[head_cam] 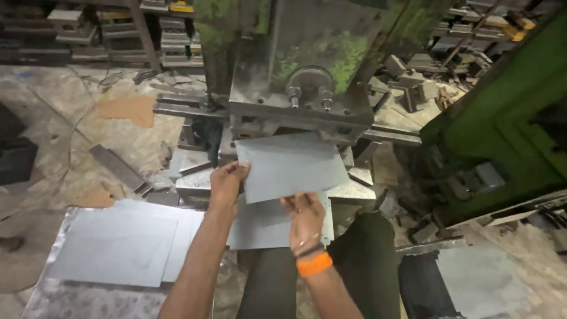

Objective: Operating a manual stamping machine to process metal sheets.

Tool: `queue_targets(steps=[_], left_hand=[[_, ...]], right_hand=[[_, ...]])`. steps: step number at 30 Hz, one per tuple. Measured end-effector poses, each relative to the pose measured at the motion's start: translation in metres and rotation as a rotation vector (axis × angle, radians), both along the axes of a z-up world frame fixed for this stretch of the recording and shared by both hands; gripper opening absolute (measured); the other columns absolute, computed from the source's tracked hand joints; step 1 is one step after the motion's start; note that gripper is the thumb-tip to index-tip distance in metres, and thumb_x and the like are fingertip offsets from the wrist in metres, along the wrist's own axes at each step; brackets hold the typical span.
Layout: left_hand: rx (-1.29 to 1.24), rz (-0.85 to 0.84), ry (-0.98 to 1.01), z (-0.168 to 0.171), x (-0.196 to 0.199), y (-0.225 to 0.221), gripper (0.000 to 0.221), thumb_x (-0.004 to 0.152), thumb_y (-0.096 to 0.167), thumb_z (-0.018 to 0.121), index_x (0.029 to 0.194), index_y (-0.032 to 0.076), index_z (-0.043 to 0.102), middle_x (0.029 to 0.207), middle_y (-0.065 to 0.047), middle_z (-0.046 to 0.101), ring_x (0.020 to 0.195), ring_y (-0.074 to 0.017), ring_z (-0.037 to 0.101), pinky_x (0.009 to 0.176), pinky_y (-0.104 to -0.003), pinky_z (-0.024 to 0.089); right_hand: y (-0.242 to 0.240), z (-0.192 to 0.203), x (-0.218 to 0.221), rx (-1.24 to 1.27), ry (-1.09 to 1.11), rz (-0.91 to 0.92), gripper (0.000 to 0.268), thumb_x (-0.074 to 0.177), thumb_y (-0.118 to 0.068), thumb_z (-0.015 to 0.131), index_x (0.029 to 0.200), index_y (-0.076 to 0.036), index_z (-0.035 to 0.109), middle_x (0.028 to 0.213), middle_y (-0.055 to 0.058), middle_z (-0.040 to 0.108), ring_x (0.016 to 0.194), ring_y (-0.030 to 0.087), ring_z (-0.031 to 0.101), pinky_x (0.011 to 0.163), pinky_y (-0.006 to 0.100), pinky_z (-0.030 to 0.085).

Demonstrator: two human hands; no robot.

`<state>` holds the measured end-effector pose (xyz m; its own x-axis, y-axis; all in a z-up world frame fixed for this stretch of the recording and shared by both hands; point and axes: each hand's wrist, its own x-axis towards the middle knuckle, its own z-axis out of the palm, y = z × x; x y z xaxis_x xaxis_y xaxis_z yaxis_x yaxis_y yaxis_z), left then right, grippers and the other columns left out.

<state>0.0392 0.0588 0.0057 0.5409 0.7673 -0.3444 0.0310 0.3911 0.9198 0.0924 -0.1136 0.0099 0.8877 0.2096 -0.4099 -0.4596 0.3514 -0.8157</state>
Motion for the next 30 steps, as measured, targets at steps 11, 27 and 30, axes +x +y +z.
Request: queue_targets(steps=[11,27,30], left_hand=[[-0.116,-0.011,-0.074,0.014,-0.004,0.007,0.028,0.100,0.021,0.069,0.120,0.002,0.074,0.108,-0.021,0.074,0.098,-0.0310,0.074,0.085,-0.046,0.060],[-0.271,-0.058,-0.165,0.007,-0.020,-0.069,0.026,0.102,0.015,0.051,0.107,-0.004,0.068,0.094,-0.024,0.076,0.083,-0.0335,0.078,0.070,-0.035,0.063],[-0.265,-0.066,-0.150,0.016,-0.023,-0.077,0.024,0.101,0.011,0.052,0.105,-0.004,0.070,0.094,-0.026,0.077,0.081,-0.0348,0.078,0.070,-0.039,0.064]], right_hand=[[-0.004,0.022,-0.008,0.064,-0.032,-0.021,0.020,0.094,0.003,0.067,0.078,-0.003,0.057,0.080,0.021,0.071,0.076,0.038,0.077,0.065,0.048,0.067],[0.145,-0.059,0.164,-0.319,0.020,-0.164,0.014,0.094,-0.020,0.062,0.093,-0.008,0.068,0.061,0.015,0.071,0.041,0.028,0.068,0.034,0.040,0.051],[0.136,-0.033,0.156,-0.464,0.046,-0.217,0.015,0.087,-0.014,0.060,0.082,-0.008,0.073,0.054,0.008,0.069,0.039,0.020,0.066,0.038,0.030,0.053]])
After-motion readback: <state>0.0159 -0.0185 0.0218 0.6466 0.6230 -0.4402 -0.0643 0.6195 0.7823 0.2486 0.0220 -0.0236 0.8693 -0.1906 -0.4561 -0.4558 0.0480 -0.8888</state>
